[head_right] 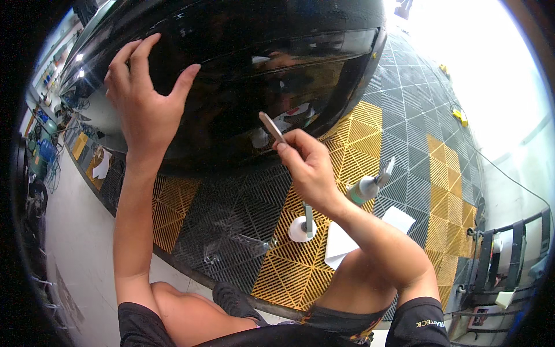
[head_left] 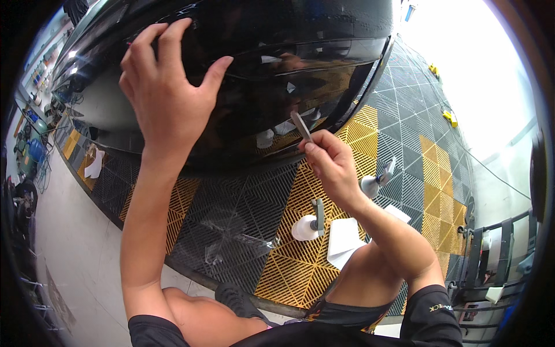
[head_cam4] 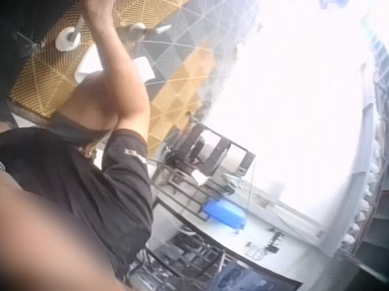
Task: The person applies a clear protective film to the rear bumper of a black car. They peel the backing, position the film, spray liquid, and use a red squeegee to smooth it out. They then trim the edges with a blade and continue squeegeeing to remove bubbles.
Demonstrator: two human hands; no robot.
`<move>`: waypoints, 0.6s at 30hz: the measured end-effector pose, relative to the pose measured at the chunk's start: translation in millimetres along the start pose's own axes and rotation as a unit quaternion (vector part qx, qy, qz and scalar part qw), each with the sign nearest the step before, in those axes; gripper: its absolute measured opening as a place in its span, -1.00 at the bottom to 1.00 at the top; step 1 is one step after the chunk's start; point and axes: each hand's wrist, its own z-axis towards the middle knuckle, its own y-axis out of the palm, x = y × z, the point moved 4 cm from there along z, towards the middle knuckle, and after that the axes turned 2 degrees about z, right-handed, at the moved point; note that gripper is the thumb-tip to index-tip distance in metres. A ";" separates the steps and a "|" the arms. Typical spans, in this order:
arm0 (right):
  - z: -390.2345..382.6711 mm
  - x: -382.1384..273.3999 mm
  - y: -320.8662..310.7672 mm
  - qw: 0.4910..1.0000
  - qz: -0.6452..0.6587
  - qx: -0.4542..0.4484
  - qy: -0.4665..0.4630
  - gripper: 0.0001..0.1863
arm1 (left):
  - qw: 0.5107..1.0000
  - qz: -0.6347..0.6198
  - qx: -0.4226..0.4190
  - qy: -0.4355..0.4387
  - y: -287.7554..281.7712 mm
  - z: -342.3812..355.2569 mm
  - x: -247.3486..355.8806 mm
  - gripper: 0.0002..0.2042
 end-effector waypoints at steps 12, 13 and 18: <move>-8.8 5.5 -16.4 0.997 -0.080 0.015 0.016 -0.78 | 0.991 0.127 -0.051 -0.004 -1.0 18.3 -5.7 -0.15; -8.5 3.2 -17.0 0.996 -0.090 0.013 0.002 -0.77 | 0.989 0.131 -0.061 0.002 -3.6 19.3 -8.2 -0.16; -8.6 -1.4 -15.4 0.998 -0.060 -0.030 0.018 -0.66 | 0.986 0.138 -0.097 0.008 -10.5 20.5 -18.9 -0.21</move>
